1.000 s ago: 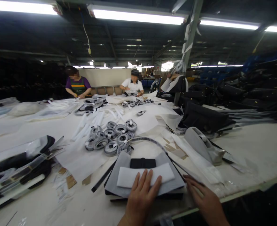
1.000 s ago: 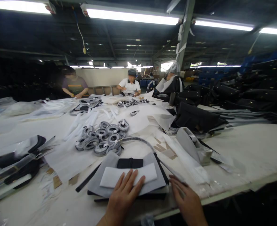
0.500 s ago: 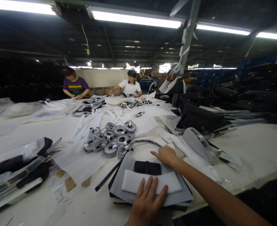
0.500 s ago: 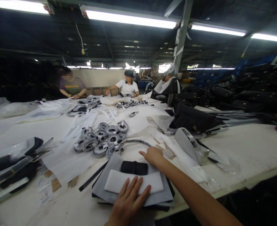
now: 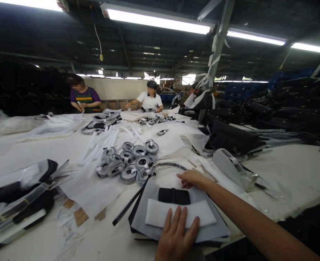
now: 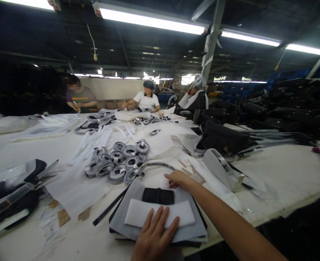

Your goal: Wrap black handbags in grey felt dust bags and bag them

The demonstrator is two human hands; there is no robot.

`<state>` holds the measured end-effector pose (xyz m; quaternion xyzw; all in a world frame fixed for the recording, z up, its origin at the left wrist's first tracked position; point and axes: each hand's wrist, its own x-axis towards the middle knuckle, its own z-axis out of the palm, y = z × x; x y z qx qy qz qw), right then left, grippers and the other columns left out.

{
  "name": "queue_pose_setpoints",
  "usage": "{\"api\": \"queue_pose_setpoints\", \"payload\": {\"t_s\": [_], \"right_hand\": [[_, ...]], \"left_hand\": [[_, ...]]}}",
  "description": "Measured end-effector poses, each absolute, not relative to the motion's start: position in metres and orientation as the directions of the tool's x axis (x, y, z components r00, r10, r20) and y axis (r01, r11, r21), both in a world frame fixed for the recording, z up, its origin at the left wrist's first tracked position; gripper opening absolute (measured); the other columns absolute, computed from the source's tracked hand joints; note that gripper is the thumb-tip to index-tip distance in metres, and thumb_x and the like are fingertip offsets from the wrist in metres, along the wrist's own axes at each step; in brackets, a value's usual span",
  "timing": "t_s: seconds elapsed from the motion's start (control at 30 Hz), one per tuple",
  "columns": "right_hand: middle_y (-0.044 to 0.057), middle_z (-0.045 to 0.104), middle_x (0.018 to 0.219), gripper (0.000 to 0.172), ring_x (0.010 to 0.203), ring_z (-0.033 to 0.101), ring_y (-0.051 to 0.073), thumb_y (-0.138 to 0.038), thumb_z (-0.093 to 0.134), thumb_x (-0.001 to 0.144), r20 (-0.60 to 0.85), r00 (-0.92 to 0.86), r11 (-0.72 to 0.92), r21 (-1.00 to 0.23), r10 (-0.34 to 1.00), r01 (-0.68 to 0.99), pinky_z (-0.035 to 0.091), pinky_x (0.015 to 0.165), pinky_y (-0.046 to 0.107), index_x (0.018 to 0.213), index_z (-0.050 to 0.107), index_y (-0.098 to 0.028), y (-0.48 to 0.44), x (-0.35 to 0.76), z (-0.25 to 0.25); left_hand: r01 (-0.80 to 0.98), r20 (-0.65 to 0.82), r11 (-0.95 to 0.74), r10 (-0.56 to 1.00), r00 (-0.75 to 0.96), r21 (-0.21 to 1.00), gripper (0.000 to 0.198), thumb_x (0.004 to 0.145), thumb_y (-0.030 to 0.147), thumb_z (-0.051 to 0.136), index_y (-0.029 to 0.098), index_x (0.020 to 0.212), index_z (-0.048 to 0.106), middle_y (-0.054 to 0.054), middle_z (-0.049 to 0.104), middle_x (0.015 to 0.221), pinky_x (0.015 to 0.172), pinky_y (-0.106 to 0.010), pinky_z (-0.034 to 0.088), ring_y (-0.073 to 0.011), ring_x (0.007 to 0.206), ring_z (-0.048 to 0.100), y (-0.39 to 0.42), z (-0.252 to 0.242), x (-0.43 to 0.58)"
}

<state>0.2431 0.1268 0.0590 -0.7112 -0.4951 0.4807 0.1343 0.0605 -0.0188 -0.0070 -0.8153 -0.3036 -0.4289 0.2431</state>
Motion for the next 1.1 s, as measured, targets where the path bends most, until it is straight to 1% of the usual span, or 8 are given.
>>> {"api": "queue_pose_setpoints", "payload": {"t_s": [0.17, 0.3, 0.57, 0.7, 0.77, 0.83, 0.97, 1.1], "right_hand": [[0.001, 0.067, 0.087, 0.019, 0.068, 0.064, 0.012, -0.032, 0.064, 0.096, -0.551, 0.004, -0.508, -0.765, 0.834, 0.396, 0.055, 0.063, 0.026, 0.101, 0.063, -0.013, 0.132, 0.242, 0.059], [0.005, 0.071, 0.098, 0.021, 0.088, 0.069, 0.016, -0.032, 0.071, 0.090, -0.524, -0.089, -0.491, -0.837, 0.847, 0.242, 0.055, 0.079, 0.030, 0.098, 0.064, -0.015, 0.134, 0.247, 0.069], [0.002, 0.069, 0.105, 0.062, 0.093, 0.068, 0.014, -0.041, 0.082, 0.077, -0.281, -0.302, -0.302, -0.953, 0.911, -0.024, 0.050, 0.094, 0.031, 0.132, 0.057, -0.025, 0.085, 0.261, 0.121], [0.004, 0.071, 0.089, 0.054, 0.074, 0.070, 0.016, -0.047, 0.079, 0.079, -0.191, -0.527, -0.173, -0.981, 0.828, 0.082, 0.055, 0.080, 0.034, 0.120, 0.064, -0.016, 0.045, 0.267, 0.134], [0.007, 0.072, 0.083, 0.048, 0.070, 0.070, 0.020, -0.057, 0.068, 0.085, -0.197, -0.474, -0.105, -0.971, 0.858, 0.213, 0.056, 0.076, 0.037, 0.105, 0.069, -0.013, 0.038, 0.269, 0.132], [0.010, 0.074, 0.093, 0.046, 0.086, 0.072, 0.025, -0.058, 0.060, 0.088, -0.123, -0.296, 0.007, -0.915, 0.947, 0.403, 0.054, 0.086, 0.041, 0.100, 0.070, -0.015, 0.040, 0.269, 0.125], [0.016, 0.068, 0.124, 0.053, 0.125, 0.056, 0.035, -0.050, 0.076, 0.073, -0.056, -0.149, 0.051, -0.774, 0.987, 0.631, 0.034, 0.112, 0.051, 0.114, 0.070, -0.017, 0.054, 0.257, 0.100], [0.014, 0.074, 0.105, 0.077, 0.103, 0.067, 0.032, -0.037, 0.083, 0.062, -0.169, -0.211, -0.024, -0.832, 0.963, 0.554, 0.047, 0.098, 0.048, 0.132, 0.060, -0.012, 0.065, 0.237, 0.083]], "left_hand": [[0.708, 0.849, -0.697, 0.302, 0.434, -0.114, 0.036, 0.103, 0.031, 0.041, 0.033, 0.133, 0.061, -0.003, 0.070, 0.123, 0.119, -0.042, 0.028, -0.0205, 0.120, 0.063, -0.019, -0.008, 0.061], [0.704, 0.847, -0.701, 0.299, 0.439, -0.117, 0.036, 0.103, 0.030, 0.040, 0.032, 0.132, 0.062, -0.003, 0.070, 0.123, 0.119, -0.042, 0.028, -0.0207, 0.119, 0.063, -0.019, -0.006, 0.060], [0.703, 0.820, -0.700, 0.325, 0.471, -0.126, 0.039, 0.104, 0.031, 0.039, 0.032, 0.138, 0.056, -0.004, 0.068, 0.126, 0.119, -0.043, 0.029, -0.0213, 0.123, 0.060, -0.020, -0.006, 0.059], [0.708, 0.801, -0.694, 0.345, 0.489, -0.133, 0.039, 0.104, 0.030, 0.040, 0.033, 0.140, 0.055, -0.003, 0.067, 0.128, 0.119, -0.043, 0.029, -0.0213, 0.124, 0.060, -0.022, -0.006, 0.058], [0.711, 0.784, -0.689, 0.362, 0.505, -0.140, 0.039, 0.104, 0.030, 0.040, 0.033, 0.140, 0.054, -0.004, 0.066, 0.129, 0.118, -0.044, 0.030, -0.0219, 0.125, 0.059, -0.023, -0.005, 0.058], [0.711, 0.762, -0.686, 0.376, 0.527, -0.154, 0.039, 0.104, 0.030, 0.040, 0.033, 0.141, 0.053, -0.004, 0.065, 0.131, 0.116, -0.044, 0.032, -0.0227, 0.126, 0.059, -0.024, -0.005, 0.057], [0.714, 0.778, -0.686, 0.371, 0.507, -0.138, 0.039, 0.104, 0.029, 0.041, 0.033, 0.141, 0.053, -0.005, 0.064, 0.132, 0.115, -0.043, 0.035, -0.0224, 0.126, 0.058, -0.024, -0.006, 0.057], [0.722, 0.784, -0.680, 0.375, 0.494, -0.130, 0.038, 0.104, 0.031, 0.041, 0.034, 0.140, 0.053, -0.004, 0.064, 0.132, 0.115, -0.042, 0.035, -0.0216, 0.127, 0.058, -0.024, -0.008, 0.059]]}}
